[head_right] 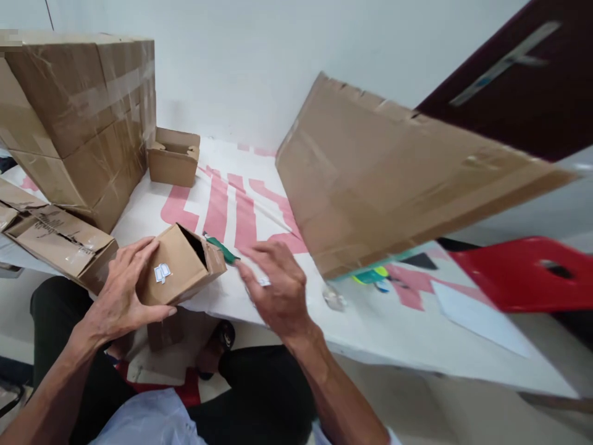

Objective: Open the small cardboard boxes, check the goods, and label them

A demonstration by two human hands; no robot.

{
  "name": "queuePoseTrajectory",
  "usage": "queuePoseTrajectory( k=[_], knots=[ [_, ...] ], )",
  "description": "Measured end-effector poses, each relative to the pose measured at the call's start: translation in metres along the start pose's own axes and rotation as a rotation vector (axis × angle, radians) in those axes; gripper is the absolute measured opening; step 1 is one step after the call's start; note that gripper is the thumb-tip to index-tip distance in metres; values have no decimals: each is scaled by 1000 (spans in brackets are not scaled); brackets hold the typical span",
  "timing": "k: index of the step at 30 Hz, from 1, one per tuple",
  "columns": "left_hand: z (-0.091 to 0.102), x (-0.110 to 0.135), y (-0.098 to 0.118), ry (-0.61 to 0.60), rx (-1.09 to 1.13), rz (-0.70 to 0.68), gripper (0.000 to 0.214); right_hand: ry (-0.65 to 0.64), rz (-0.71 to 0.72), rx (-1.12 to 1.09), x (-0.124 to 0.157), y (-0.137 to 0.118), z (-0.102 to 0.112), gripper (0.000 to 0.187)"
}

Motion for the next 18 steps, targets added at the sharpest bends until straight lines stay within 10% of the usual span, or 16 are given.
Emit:
queuePoseTrajectory(
  k=[5,18],
  knots=[
    [-5,-3,8,37,-12,-19,109,-289,356,-21,-30,-98,-15,9],
    [-7,-4,9,62,-109,-67,104,-384,573,295,-33,-106,-43,26]
  ],
)
Point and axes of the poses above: each hand's wrist, its own x-axis away from the middle knuckle, its own z-axis out of the back of the hand, y = z × x, the point moved 4 cm from there along -x, towards the middle knuckle, and after that the axes turned 10 degrees about -z, right-handed, at the moved point
